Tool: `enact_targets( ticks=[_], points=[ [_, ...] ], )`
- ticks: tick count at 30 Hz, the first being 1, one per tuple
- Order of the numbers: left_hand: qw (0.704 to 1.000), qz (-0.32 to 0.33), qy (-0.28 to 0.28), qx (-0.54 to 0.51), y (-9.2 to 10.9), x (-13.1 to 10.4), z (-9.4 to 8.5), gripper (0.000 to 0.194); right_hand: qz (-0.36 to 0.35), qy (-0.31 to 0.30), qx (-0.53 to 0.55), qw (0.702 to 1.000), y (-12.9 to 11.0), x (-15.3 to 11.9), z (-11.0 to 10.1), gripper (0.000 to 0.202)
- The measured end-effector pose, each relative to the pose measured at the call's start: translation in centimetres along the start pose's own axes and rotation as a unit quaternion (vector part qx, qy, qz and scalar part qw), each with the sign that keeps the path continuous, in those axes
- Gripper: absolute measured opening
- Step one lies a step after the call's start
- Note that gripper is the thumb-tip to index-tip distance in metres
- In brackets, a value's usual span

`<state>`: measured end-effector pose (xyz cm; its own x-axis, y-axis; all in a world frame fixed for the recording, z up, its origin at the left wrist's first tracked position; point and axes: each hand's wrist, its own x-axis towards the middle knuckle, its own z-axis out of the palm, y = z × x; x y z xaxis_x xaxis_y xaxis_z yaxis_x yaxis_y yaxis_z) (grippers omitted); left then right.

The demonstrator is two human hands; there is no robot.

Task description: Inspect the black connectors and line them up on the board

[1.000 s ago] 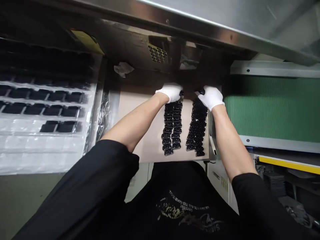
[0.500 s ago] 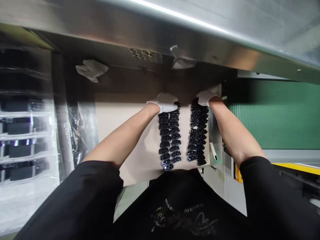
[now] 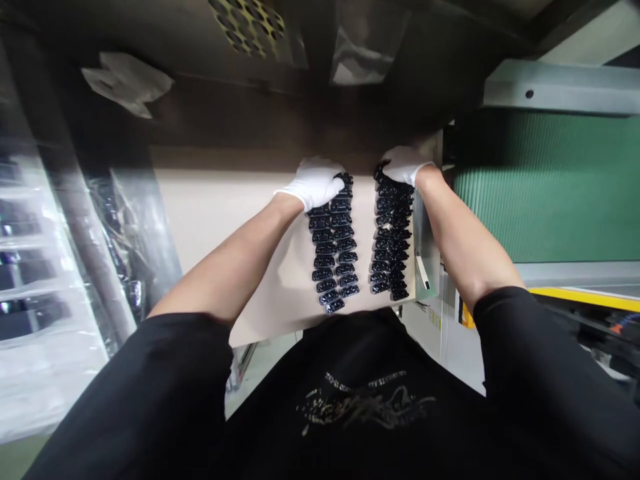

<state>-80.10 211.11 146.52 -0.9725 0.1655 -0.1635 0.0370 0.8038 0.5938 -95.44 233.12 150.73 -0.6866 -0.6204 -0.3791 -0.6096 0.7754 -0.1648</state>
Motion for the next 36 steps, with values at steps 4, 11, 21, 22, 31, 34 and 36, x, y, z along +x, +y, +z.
enact_targets(
  ticks=[4,11,21,22,31,34,36],
  points=[
    [0.999,-0.017,0.027,-0.041,-1.0,0.0,0.5,0.05,0.088,0.044,0.08,0.992,-1.6,-4.1,-0.7,0.045],
    [0.961,-0.112,0.227,-0.106,-0.5,-7.2,0.6,0.059,0.027,0.22,0.202,0.954,-6.1,-24.7,5.6,0.042],
    [0.903,-0.198,0.355,-0.14,2.9,-13.4,2.5,0.04,0.086,0.218,0.319,0.919,-3.3,-42.8,17.4,0.034],
    [0.905,-0.195,0.354,-0.13,3.8,-13.3,2.5,0.041,0.078,0.222,0.318,0.919,-2.7,-42.7,17.4,0.034],
    [0.917,-0.241,0.314,-0.049,17.2,-24.9,11.4,0.044,0.036,0.165,0.32,0.932,-0.4,-39.3,20.3,0.044],
    [0.919,-0.268,0.288,0.01,19.8,-30.2,14.8,0.045,0.016,0.158,0.282,0.946,-0.7,-39.1,20.9,0.039],
    [0.917,-0.286,0.274,0.05,20.3,-32.3,16.3,0.047,-0.003,0.148,0.249,0.957,-0.7,-38.9,21.0,0.03]
  ],
)
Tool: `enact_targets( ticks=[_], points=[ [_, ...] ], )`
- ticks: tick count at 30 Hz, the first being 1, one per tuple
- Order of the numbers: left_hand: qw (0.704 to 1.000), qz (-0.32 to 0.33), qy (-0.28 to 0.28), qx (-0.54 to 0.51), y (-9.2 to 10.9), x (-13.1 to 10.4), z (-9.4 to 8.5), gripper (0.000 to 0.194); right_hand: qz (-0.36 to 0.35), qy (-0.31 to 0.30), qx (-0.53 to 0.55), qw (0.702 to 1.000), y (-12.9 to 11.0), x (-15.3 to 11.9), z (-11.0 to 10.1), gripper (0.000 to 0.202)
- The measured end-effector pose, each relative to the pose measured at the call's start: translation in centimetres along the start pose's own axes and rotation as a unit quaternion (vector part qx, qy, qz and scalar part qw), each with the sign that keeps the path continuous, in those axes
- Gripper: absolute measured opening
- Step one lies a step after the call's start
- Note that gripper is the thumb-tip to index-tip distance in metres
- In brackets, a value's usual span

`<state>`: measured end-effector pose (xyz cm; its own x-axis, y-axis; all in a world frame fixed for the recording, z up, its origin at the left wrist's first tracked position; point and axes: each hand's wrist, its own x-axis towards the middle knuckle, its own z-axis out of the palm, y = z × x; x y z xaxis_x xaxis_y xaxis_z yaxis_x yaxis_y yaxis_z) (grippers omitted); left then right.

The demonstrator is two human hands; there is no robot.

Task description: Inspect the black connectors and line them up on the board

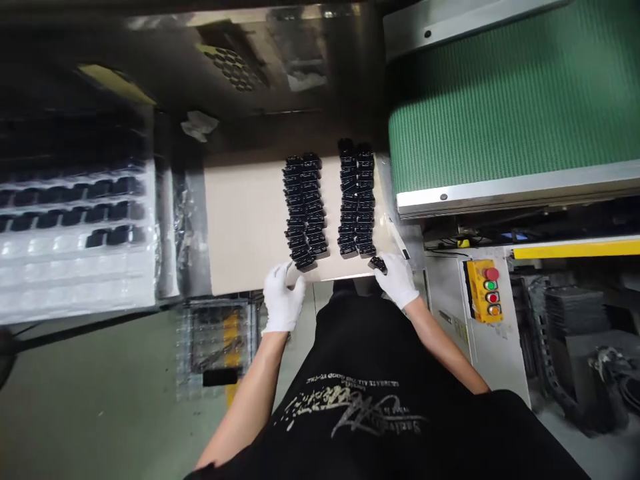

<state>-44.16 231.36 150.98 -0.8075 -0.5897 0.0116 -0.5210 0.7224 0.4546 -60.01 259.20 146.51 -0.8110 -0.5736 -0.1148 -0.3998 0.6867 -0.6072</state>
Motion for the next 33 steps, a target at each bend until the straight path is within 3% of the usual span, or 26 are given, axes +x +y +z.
enact_targets(
  ticks=[3,7,12,24,33],
  points=[
    [0.998,-0.001,-0.035,0.058,-1.0,-0.7,0.6,0.051,-0.033,-0.025,-0.03,0.999,0.2,0.7,0.0,0.022],
    [0.987,0.016,-0.118,0.111,-1.5,1.6,1.8,0.057,-0.105,-0.052,-0.041,0.992,0.6,1.8,0.2,0.029],
    [0.977,0.047,-0.147,0.147,-1.8,3.5,2.7,0.055,-0.142,-0.051,-0.03,0.988,0.8,2.0,0.5,0.038],
    [0.984,0.058,-0.15,0.075,-3.0,3.1,2.8,0.052,-0.054,0.025,-0.049,0.997,-0.3,0.5,2.3,0.039],
    [0.989,0.067,-0.132,0.027,-3.9,2.9,2.2,0.058,0.002,0.125,-0.069,0.99,-1.9,-1.1,1.6,0.039]
  ],
)
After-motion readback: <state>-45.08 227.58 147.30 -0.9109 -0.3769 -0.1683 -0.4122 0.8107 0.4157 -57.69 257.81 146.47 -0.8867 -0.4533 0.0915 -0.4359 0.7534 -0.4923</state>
